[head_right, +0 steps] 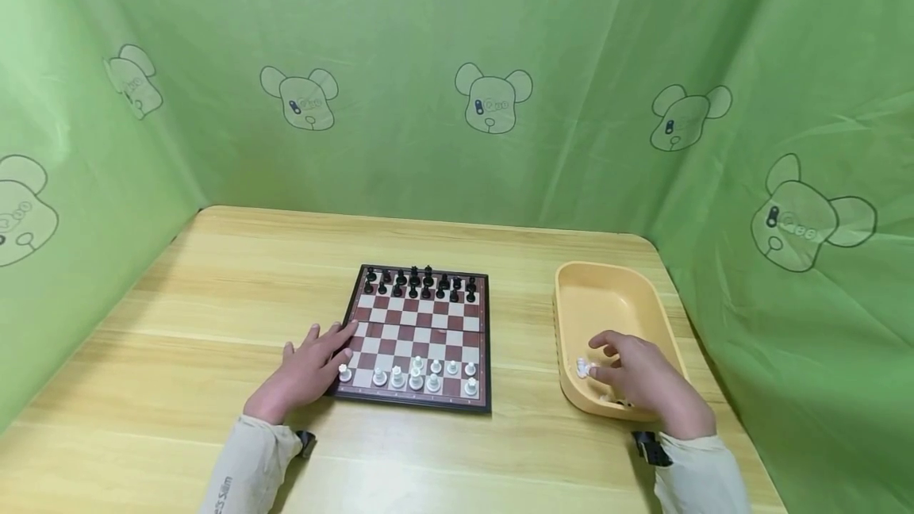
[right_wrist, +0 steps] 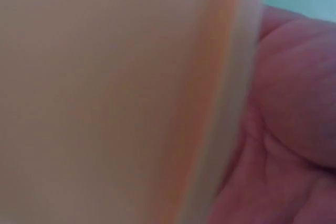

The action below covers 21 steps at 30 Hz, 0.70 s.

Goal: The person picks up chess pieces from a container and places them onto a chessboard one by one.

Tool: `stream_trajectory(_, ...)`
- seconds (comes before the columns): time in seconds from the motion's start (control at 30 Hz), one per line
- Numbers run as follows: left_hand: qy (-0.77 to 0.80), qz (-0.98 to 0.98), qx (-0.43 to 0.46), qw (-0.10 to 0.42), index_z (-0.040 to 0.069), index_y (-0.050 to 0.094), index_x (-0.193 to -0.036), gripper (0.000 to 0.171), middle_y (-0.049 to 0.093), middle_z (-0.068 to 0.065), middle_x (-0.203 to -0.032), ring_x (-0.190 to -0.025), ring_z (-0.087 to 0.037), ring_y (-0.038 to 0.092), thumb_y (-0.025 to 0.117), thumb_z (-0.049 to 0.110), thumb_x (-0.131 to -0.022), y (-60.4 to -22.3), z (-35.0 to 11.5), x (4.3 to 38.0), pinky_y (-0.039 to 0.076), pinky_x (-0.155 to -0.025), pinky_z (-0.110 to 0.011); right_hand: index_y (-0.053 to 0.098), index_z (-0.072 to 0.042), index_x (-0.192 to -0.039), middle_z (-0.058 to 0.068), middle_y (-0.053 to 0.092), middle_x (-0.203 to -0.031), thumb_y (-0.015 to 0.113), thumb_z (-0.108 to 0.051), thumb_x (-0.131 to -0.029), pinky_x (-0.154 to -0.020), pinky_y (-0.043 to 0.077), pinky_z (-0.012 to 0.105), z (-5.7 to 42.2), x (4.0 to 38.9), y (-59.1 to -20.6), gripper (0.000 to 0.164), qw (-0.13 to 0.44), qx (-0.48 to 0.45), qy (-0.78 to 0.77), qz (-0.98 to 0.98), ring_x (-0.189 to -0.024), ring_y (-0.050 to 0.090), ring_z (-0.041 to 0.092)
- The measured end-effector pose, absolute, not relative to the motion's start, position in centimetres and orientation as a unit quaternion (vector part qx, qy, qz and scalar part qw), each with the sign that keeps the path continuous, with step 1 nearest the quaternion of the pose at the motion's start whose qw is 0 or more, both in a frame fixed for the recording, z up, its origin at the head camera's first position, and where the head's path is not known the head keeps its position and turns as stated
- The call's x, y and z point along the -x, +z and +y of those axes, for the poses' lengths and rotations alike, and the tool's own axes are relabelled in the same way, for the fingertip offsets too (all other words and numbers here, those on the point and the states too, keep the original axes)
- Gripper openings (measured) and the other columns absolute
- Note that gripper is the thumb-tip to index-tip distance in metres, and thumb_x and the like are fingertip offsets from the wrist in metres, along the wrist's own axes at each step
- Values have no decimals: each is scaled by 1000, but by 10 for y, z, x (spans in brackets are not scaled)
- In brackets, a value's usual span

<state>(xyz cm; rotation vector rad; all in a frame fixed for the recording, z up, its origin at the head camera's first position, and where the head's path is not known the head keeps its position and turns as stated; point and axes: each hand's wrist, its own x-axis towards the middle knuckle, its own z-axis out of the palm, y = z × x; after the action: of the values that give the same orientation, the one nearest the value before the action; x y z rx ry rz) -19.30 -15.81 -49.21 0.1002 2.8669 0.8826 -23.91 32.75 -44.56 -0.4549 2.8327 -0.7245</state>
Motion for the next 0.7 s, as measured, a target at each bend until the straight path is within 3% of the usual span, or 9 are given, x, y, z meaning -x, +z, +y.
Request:
stream_trajectory(0.3, 293, 953, -32, 73, 20, 40, -161, 52, 33, -21, -164, -152, -54, 14, 47, 31, -110, -494, -158, 194, 0, -113, -82, 62, 7, -118, 26, 65, -107, 77, 0, -86, -68, 59, 34, 322, 242, -456, 36, 136, 148, -294, 935, -94, 69, 35)
stream_trajectory(0.7, 288, 955, -38, 66, 18, 42, -160, 50, 35, -22, -163, -151, -56, 16, 46, 28, -111, -494, -158, 192, 2, -112, -83, 66, 7, -110, 18, 66, -100, 74, 3, -87, -61, 58, 31, 321, 245, -468, 24, 120, 141, -312, 932, -88, 68, 28)
